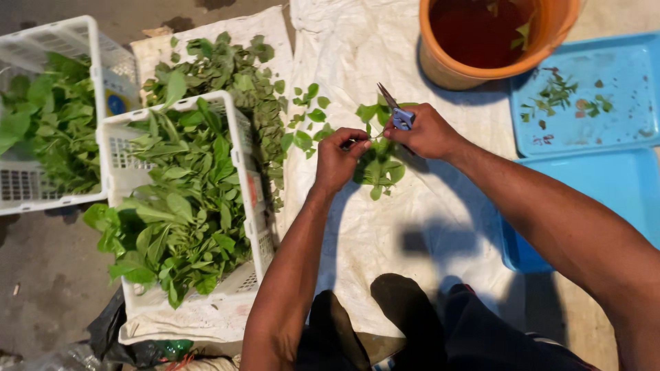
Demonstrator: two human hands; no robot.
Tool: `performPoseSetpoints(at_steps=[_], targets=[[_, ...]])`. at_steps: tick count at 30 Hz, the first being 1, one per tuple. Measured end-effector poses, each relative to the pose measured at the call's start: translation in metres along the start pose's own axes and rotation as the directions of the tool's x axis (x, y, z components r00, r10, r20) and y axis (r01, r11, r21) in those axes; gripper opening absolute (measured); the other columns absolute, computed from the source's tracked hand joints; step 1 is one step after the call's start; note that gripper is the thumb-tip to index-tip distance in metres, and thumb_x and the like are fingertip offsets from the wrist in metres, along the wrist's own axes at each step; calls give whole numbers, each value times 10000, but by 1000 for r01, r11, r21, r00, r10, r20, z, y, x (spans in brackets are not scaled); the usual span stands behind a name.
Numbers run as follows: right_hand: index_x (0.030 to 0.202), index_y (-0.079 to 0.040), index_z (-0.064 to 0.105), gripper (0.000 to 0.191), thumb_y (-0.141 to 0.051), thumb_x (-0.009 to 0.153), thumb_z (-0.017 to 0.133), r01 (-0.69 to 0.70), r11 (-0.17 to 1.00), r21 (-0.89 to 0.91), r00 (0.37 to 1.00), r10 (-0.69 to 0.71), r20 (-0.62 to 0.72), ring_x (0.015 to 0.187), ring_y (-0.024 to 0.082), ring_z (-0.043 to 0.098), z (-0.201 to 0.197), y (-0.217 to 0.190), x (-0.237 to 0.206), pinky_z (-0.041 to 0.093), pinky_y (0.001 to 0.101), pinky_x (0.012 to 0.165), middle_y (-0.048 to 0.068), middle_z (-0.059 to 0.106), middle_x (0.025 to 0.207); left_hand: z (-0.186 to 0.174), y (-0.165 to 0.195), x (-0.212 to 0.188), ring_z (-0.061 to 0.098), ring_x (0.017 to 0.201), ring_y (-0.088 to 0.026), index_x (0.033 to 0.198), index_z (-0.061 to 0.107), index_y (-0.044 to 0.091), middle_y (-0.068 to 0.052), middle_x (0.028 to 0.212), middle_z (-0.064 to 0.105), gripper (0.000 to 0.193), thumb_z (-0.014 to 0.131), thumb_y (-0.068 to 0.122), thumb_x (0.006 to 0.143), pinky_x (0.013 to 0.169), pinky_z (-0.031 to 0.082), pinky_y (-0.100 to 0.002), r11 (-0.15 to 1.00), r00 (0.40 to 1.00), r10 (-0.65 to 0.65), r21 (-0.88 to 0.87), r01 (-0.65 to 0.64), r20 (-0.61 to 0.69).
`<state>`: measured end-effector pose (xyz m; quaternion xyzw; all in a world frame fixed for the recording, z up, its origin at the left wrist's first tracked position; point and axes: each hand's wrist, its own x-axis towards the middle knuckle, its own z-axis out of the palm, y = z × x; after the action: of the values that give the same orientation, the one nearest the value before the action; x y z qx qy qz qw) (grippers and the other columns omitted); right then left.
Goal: The person sits on the floor and uses scissors to trim leaves from stems. They pick up leafy stems from a white crate, cut the leaves off, and place the cut leaves onto a white sack on the floor. The stems are discarded into a nearby bucket.
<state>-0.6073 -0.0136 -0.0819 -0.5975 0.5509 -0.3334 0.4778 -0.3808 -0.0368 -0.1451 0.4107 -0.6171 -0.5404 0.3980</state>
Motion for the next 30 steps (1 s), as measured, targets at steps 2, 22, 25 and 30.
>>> performPoseSetpoints(at_steps=[2, 22, 25, 30], targets=[[928, -11, 711, 113, -120, 923, 736, -211, 974, 84, 975, 216, -53, 514, 120, 543, -13, 11, -24, 448, 297, 458, 44, 599, 654, 20, 4, 1, 624, 773, -73, 1044, 746, 34, -17, 916, 742, 205, 790, 12, 846, 725, 551, -231, 998, 997, -57, -31, 59, 60], [971, -33, 721, 102, -129, 955, 692, -476, 846, 239, 691, 529, -493, 485, 142, 559, -56, 72, -112, 428, 317, 430, 65, 639, 661, -10, -18, -34, 711, 601, -228, 794, 778, -15, -156, 708, 751, 159, 844, 131, 798, 581, 589, -359, 834, 840, -517, 319, 450, 167], [929, -32, 723, 155, -182, 945, 691, -411, 911, 43, 864, 404, -301, 494, 131, 604, -30, 65, -98, 483, 320, 467, 67, 660, 634, -30, -10, -23, 701, 580, -145, 868, 770, 13, -87, 707, 745, 92, 831, 63, 821, 510, 524, -294, 845, 816, -535, 110, 524, 218], [910, -37, 719, 299, -332, 945, 688, -394, 874, -286, 919, 376, -115, 602, 230, 627, 7, 52, -73, 506, 394, 598, 135, 682, 661, -40, 3, -23, 696, 588, -124, 924, 800, -6, -72, 750, 763, 134, 840, 68, 821, 523, 536, -264, 934, 973, -230, 274, 231, -38]])
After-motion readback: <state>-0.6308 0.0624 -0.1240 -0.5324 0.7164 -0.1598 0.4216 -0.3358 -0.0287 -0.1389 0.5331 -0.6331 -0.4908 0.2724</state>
